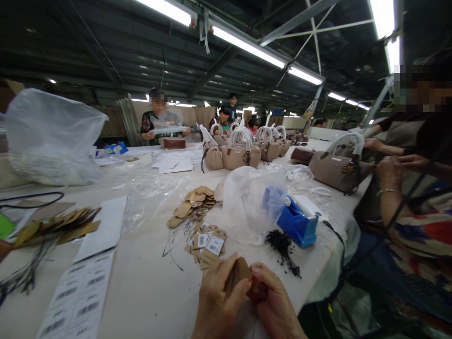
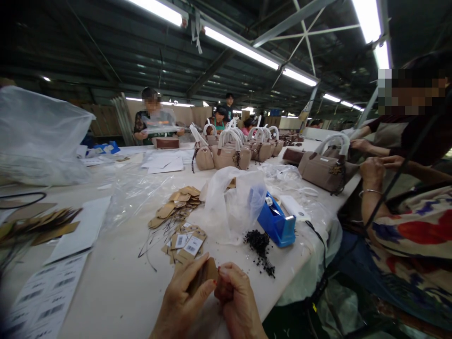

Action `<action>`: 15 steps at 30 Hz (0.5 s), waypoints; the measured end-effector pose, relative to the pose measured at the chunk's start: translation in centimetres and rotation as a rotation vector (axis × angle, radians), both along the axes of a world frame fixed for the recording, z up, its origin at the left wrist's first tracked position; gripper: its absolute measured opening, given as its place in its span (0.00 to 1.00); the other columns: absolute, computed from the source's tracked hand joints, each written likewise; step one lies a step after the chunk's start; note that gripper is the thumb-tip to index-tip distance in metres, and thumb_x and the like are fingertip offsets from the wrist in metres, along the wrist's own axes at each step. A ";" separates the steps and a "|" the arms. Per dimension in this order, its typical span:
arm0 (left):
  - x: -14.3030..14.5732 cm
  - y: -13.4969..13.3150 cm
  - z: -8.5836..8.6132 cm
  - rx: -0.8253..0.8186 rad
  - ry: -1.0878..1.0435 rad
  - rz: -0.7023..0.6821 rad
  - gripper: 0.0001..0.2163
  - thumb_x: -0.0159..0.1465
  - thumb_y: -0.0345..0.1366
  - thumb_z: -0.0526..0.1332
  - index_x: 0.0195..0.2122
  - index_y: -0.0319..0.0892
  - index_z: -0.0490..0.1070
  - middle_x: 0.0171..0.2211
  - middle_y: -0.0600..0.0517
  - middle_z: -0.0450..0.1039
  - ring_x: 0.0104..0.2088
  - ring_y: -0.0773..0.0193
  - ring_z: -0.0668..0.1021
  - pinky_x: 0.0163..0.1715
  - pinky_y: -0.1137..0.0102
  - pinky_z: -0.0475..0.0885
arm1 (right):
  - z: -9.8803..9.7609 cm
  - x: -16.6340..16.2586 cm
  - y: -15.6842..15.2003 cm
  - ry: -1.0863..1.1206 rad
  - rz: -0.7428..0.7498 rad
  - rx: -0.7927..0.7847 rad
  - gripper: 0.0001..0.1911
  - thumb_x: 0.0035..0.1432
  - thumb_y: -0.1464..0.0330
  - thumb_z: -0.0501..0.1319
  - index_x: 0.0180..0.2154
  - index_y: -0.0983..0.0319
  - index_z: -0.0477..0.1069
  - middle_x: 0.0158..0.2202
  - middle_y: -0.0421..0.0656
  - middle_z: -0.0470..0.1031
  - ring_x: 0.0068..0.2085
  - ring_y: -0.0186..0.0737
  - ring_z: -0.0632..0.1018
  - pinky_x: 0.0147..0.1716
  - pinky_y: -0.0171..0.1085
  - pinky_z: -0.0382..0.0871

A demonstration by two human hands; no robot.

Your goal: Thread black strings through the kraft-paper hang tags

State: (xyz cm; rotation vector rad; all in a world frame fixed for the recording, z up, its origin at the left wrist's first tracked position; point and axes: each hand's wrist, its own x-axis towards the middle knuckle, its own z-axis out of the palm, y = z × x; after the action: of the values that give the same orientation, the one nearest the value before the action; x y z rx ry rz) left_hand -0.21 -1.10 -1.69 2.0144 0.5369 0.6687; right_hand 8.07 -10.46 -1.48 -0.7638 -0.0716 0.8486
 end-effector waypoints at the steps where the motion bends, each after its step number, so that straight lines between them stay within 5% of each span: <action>1: 0.2 -0.1 0.1 -0.075 -0.010 0.018 0.21 0.53 0.39 0.62 0.49 0.41 0.70 0.46 0.43 0.72 0.48 0.51 0.72 0.50 0.57 0.66 | 0.0 0.0 0.0 -0.023 -0.002 -0.003 0.13 0.35 0.69 0.66 0.15 0.63 0.61 0.14 0.28 0.47 0.18 0.24 0.46 0.17 0.28 0.43; 6: 0.4 -0.5 1.1 -0.426 -0.044 -0.038 0.11 0.51 0.34 0.60 0.35 0.39 0.75 0.31 0.49 0.74 0.33 0.61 0.76 0.36 0.69 0.70 | -0.3 0.2 0.1 -0.073 0.002 -0.003 0.13 0.39 0.68 0.66 0.15 0.63 0.61 0.13 0.29 0.49 0.18 0.25 0.48 0.18 0.30 0.43; 10: 0.1 -0.6 2.1 -0.705 -0.039 -0.024 0.07 0.50 0.36 0.62 0.27 0.38 0.75 0.21 0.55 0.71 0.24 0.69 0.69 0.26 0.74 0.63 | 0.0 0.3 0.0 -0.158 -0.177 -0.141 0.11 0.38 0.66 0.67 0.18 0.64 0.66 0.14 0.30 0.53 0.18 0.24 0.51 0.17 0.29 0.44; 15: 0.2 -0.4 2.4 -0.959 -0.069 0.005 0.11 0.46 0.38 0.65 0.27 0.36 0.76 0.22 0.55 0.72 0.23 0.70 0.68 0.25 0.75 0.60 | 0.8 -0.7 -0.8 -0.623 -0.275 -0.437 0.12 0.45 0.60 0.64 0.21 0.62 0.70 0.19 0.37 0.67 0.22 0.32 0.65 0.23 0.31 0.60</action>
State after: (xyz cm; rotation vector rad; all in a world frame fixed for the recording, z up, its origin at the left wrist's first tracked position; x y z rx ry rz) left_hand -0.06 -1.53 0.75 1.0851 0.6570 0.3624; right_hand 7.41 -11.30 -0.63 -1.3981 -0.3341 0.3385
